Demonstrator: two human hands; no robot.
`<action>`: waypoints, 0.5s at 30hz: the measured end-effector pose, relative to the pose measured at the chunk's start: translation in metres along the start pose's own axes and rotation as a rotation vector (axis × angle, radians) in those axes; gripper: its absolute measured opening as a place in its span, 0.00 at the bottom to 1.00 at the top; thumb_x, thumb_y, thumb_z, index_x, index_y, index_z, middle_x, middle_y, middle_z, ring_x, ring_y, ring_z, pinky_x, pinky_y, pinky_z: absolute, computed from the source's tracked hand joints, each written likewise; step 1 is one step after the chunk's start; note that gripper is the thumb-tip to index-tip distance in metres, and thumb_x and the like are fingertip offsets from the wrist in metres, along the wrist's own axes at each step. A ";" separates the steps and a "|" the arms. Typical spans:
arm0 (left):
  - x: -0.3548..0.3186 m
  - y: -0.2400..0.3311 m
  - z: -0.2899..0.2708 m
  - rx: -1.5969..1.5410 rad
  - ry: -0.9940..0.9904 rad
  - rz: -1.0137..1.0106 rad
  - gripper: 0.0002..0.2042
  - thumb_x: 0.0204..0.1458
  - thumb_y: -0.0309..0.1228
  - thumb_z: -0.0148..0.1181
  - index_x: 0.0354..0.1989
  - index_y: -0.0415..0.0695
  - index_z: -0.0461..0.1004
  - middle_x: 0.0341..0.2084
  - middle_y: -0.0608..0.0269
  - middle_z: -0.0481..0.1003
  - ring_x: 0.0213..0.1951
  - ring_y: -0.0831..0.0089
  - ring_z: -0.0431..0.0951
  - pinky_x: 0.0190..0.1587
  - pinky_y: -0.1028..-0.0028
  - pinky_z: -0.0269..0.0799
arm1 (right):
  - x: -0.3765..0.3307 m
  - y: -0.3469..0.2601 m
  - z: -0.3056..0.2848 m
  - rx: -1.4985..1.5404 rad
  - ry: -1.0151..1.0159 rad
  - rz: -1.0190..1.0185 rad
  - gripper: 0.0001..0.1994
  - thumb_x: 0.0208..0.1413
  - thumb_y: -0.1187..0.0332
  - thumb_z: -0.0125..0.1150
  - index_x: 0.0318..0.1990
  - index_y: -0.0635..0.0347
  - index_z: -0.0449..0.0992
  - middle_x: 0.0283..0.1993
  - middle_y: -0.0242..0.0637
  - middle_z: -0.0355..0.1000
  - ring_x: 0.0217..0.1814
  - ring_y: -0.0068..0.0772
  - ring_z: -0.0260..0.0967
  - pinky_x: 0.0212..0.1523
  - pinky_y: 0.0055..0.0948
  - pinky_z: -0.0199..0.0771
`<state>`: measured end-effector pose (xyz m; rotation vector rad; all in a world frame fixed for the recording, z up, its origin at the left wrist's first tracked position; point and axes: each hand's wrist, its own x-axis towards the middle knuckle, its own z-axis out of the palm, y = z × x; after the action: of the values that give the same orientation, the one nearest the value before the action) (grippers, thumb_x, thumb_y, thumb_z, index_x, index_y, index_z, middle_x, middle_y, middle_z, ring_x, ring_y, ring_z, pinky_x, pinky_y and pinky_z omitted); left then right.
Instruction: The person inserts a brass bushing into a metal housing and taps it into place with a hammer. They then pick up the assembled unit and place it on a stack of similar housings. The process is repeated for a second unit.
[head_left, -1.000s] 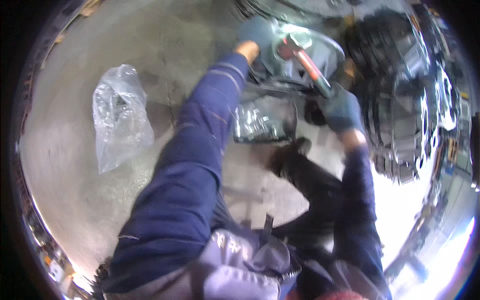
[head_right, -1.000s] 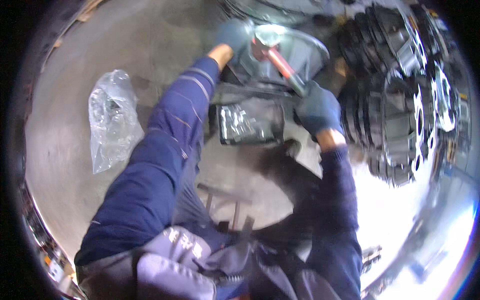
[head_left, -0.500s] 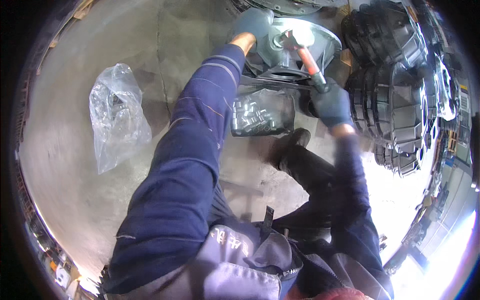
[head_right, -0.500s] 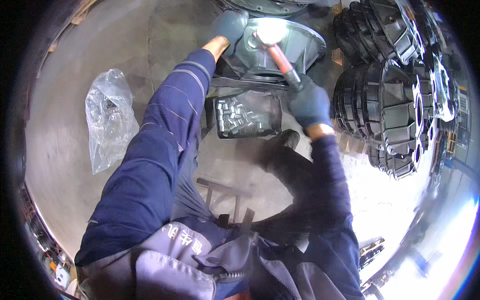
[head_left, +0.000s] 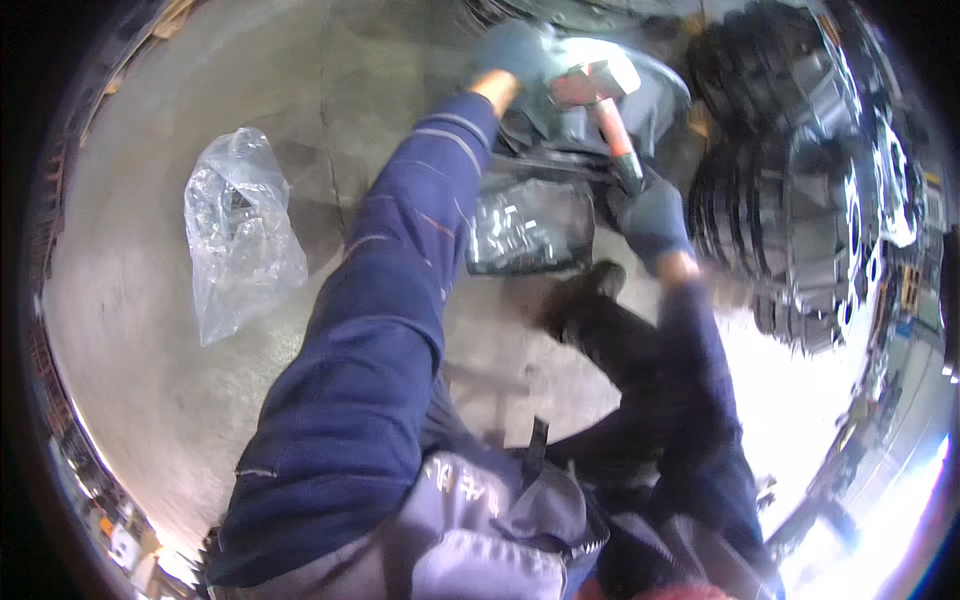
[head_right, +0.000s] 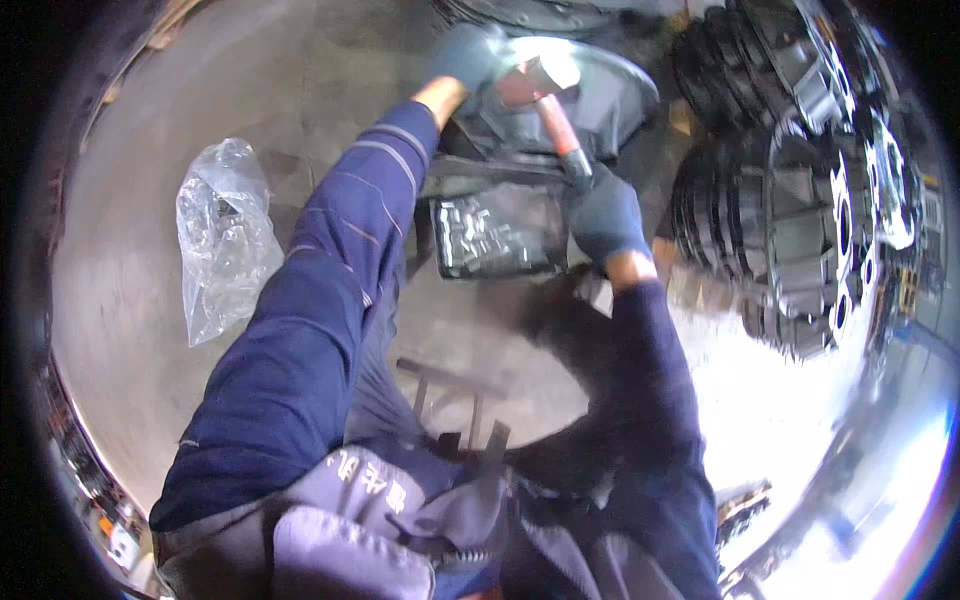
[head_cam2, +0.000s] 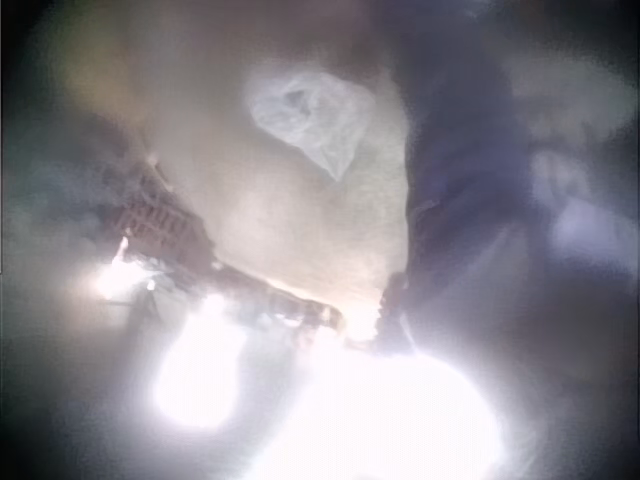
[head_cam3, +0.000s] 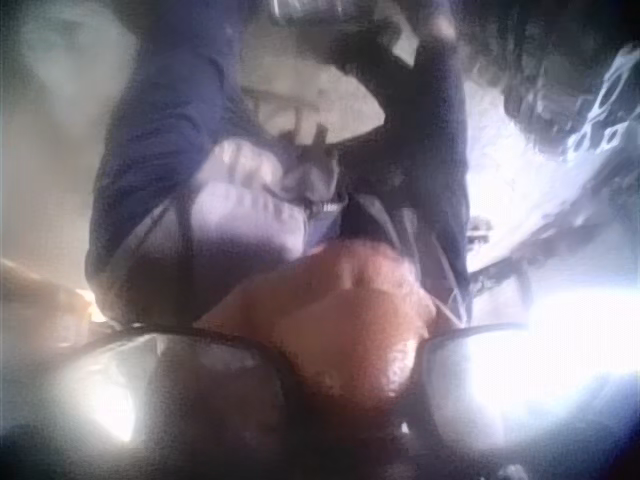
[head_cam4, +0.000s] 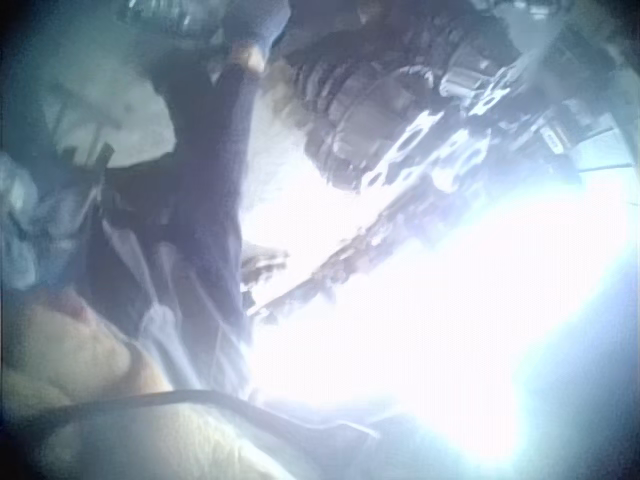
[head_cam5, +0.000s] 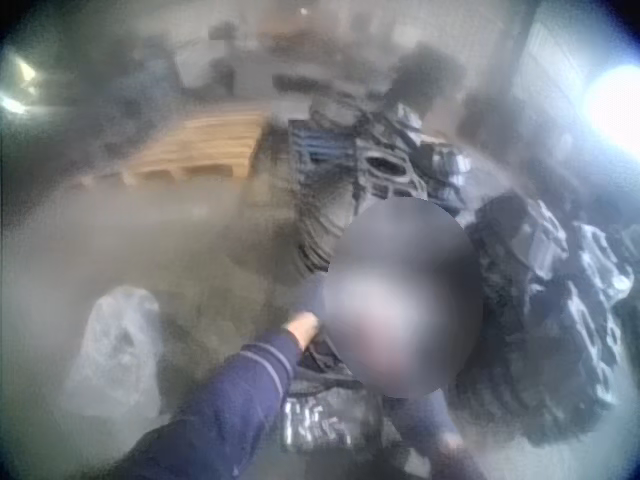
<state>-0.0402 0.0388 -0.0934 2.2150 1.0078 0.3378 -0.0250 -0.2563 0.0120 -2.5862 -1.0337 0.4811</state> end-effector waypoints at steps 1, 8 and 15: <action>0.001 -0.003 0.001 -0.001 -0.050 0.031 0.27 0.62 0.54 0.48 0.44 0.43 0.84 0.45 0.42 0.81 0.51 0.44 0.81 0.55 0.50 0.75 | -0.006 0.020 0.005 0.002 -0.015 0.024 0.17 0.55 0.56 0.66 0.43 0.61 0.81 0.39 0.61 0.78 0.45 0.66 0.77 0.46 0.55 0.76; -0.017 0.013 -0.010 -0.033 0.026 -0.043 0.27 0.65 0.52 0.45 0.45 0.40 0.83 0.46 0.39 0.80 0.51 0.42 0.80 0.54 0.50 0.74 | 0.006 -0.022 -0.115 -0.234 0.304 -0.290 0.13 0.60 0.60 0.66 0.37 0.62 0.83 0.26 0.47 0.79 0.28 0.42 0.78 0.32 0.39 0.77; -0.020 0.016 -0.023 -0.002 -0.073 -0.025 0.28 0.66 0.52 0.43 0.47 0.40 0.83 0.47 0.39 0.79 0.53 0.42 0.79 0.55 0.50 0.73 | 0.010 -0.045 -0.059 0.627 0.614 -0.190 0.07 0.62 0.71 0.56 0.41 0.59 0.80 0.29 0.31 0.78 0.32 0.29 0.78 0.38 0.32 0.79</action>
<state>-0.0558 0.0272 -0.0651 2.1949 0.9951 0.2451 -0.0203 -0.2275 0.0811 -1.8634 -0.7397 -0.0518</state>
